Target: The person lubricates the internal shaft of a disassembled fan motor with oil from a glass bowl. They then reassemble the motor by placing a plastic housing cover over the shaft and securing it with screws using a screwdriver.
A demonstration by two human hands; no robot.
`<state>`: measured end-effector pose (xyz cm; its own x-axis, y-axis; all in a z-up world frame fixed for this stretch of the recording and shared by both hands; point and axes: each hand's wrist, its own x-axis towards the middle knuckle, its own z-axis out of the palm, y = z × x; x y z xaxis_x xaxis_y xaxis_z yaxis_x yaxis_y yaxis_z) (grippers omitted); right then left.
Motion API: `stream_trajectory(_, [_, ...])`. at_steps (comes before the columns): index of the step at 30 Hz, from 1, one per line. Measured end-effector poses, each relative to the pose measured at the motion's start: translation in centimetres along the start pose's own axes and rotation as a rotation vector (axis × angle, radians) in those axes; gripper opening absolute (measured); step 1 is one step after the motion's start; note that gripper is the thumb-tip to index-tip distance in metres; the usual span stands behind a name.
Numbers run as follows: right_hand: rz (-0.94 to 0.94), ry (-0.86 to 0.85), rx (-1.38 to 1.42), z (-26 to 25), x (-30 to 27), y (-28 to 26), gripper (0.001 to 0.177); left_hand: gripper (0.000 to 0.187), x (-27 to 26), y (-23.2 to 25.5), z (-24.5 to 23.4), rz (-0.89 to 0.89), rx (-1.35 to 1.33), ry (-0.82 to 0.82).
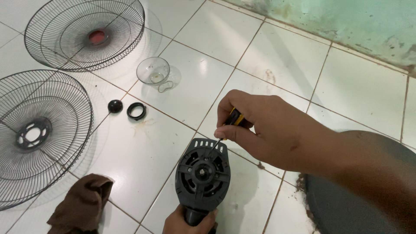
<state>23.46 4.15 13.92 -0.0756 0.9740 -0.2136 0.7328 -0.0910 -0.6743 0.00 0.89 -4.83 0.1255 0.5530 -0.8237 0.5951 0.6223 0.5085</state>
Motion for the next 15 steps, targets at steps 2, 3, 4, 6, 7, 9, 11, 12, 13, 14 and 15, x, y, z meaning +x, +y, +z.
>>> stream_trajectory(2, [0.087,-0.043,-0.028,-0.2,0.1,-0.3,0.031,0.058,0.0,-0.2,0.0,-0.022,-0.025,0.000])
stream_trajectory(3, [0.131,-0.065,-0.042,-0.3,0.0,-0.5,0.031,0.059,0.0,-0.2,0.0,0.000,0.004,0.011])
stream_trajectory(4, [0.144,-0.070,-0.048,-0.3,0.1,-0.6,0.032,0.060,-0.1,-0.2,0.0,0.021,0.033,0.024])
stream_trajectory(6, [0.141,-0.070,-0.054,-0.2,0.1,-0.6,0.032,0.059,-0.4,-0.1,0.1,0.013,0.016,0.025])
stream_trajectory(7, [0.125,-0.066,-0.054,-0.1,0.1,-0.5,0.032,0.057,-0.6,0.1,0.2,-0.016,-0.029,0.014])
stream_trajectory(9, [0.035,-0.039,-0.044,-0.1,0.0,-0.3,0.030,0.055,-1.1,0.5,0.1,0.004,-0.015,0.027])
stream_trajectory(11, [0.004,-0.077,-0.069,-0.2,0.0,-0.3,0.030,0.057,-1.7,1.1,-0.1,0.097,0.108,0.076])
stream_trajectory(12, [-0.014,-0.100,-0.079,-0.1,0.1,-0.3,0.030,0.054,-2.3,1.2,-0.1,0.086,0.090,0.101])
stream_trajectory(13, [0.028,-0.126,-0.141,-0.1,0.1,-0.5,0.030,0.051,-2.9,1.5,0.2,0.075,0.072,0.126])
stream_trajectory(14, [0.067,-0.153,-0.202,-0.3,0.1,-0.7,0.031,0.049,-3.4,1.7,0.4,0.062,0.053,0.154])
stream_trajectory(15, [0.046,-0.154,-0.243,-0.3,0.3,-1.1,0.030,0.048,-3.8,2.0,0.3,0.090,0.067,0.154])
